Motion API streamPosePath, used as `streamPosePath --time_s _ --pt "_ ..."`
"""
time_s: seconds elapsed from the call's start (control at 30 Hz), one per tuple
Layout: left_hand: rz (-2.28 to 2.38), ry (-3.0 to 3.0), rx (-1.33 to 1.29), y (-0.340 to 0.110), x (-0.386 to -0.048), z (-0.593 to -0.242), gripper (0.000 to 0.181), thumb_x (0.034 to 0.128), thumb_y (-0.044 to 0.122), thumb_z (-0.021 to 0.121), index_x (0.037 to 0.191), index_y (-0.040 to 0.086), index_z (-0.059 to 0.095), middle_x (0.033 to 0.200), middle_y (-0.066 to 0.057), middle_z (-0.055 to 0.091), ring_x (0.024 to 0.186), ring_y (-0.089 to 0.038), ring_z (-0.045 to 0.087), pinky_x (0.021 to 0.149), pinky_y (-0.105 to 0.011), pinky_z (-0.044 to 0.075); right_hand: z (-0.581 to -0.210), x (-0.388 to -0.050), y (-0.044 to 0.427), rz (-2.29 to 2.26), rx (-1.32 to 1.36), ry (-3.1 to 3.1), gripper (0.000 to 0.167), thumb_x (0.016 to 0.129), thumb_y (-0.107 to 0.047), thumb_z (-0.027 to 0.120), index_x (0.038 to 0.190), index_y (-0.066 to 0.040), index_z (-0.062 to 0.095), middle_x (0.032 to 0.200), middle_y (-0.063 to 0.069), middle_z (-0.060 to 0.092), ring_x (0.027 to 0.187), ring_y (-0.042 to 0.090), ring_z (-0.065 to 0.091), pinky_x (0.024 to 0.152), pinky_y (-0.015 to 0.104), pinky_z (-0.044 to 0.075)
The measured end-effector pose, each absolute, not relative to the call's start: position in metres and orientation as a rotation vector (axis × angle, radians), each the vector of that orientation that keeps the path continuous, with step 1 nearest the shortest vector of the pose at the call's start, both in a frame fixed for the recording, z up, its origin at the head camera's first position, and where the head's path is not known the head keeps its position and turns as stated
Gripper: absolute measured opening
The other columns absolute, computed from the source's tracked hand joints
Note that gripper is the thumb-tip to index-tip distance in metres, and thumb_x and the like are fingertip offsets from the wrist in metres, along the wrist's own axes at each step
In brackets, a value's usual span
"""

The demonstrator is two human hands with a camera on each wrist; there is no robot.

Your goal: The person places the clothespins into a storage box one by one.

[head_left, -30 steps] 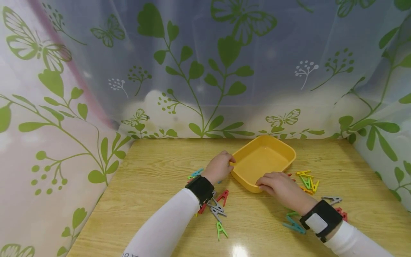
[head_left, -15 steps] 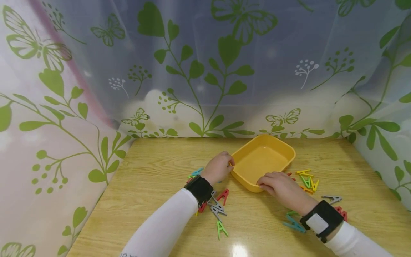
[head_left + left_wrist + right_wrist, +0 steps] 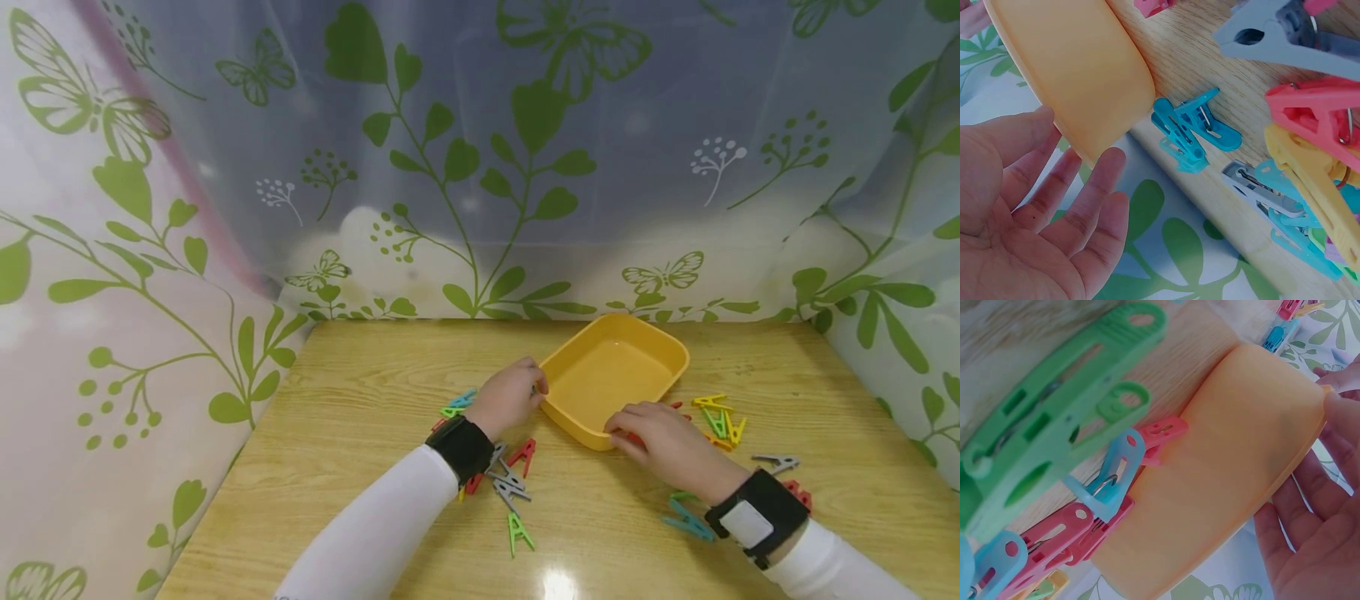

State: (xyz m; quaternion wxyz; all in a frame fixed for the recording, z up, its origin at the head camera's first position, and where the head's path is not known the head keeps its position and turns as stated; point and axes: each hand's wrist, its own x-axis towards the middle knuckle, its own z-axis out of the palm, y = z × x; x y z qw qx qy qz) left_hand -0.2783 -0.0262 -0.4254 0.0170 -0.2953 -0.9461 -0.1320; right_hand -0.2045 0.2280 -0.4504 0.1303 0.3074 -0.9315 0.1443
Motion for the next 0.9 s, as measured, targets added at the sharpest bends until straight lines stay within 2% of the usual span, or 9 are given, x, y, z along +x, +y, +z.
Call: streamPosePath --time_s 0.4,0.6,0.7,0.73,0.9 --pt "-0.377 -2.916 -0.944 -0.03 -0.267 -0.428 0.01 0.0979 0.022 0.072 0.103 0.014 0.073 0.102 0.001 0.059 0.087 -0.012 0.063 0.074 -0.022 0.051 -0.45 -0.2 0.231 0.441 0.896 -2.734 0.007 0.093 -0.023 0.077 0.098 -0.025 0.073 0.091 -0.017 0.067 0.085 0.006 0.063 0.079 0.036 0.054" --pt "-0.364 -2.95 -0.934 -0.033 -0.259 -0.428 0.01 0.0995 0.024 0.07 0.105 0.016 0.072 0.108 0.001 0.061 0.098 -0.015 0.068 0.071 -0.021 0.05 -0.448 -0.197 0.233 0.494 0.936 -2.743 0.007 0.094 -0.023 0.075 0.099 -0.028 0.072 0.093 -0.019 0.065 0.087 0.004 0.062 0.078 0.033 0.053" --pt "-0.372 -2.939 -0.948 -0.034 -0.257 -0.429 0.009 0.0994 0.024 0.07 0.105 0.017 0.072 0.11 0.001 0.062 0.092 -0.012 0.067 0.068 -0.019 0.047 -0.447 -0.196 0.236 0.508 0.952 -2.755 0.007 0.096 -0.024 0.074 0.1 -0.029 0.071 0.094 -0.019 0.065 0.088 0.004 0.062 0.078 0.033 0.053" --pt "-0.385 -2.933 -0.957 -0.034 -0.256 -0.43 0.01 0.0993 0.024 0.07 0.105 0.016 0.072 0.108 0.0 0.061 0.085 -0.011 0.064 0.067 -0.019 0.046 -0.447 -0.195 0.238 0.514 0.956 -2.762 0.007 0.096 -0.024 0.074 0.1 -0.029 0.071 0.095 -0.019 0.065 0.088 0.004 0.061 0.078 0.033 0.053" --pt "-0.473 -2.92 -0.992 -0.036 -0.251 -0.431 0.012 0.099 0.026 0.071 0.106 0.016 0.072 0.106 0.001 0.059 0.075 -0.006 0.053 0.064 -0.018 0.044 -0.447 -0.194 0.243 0.533 0.97 -2.775 0.008 0.095 -0.023 0.074 0.099 -0.029 0.071 0.095 -0.02 0.064 0.088 0.003 0.061 0.077 0.033 0.053"
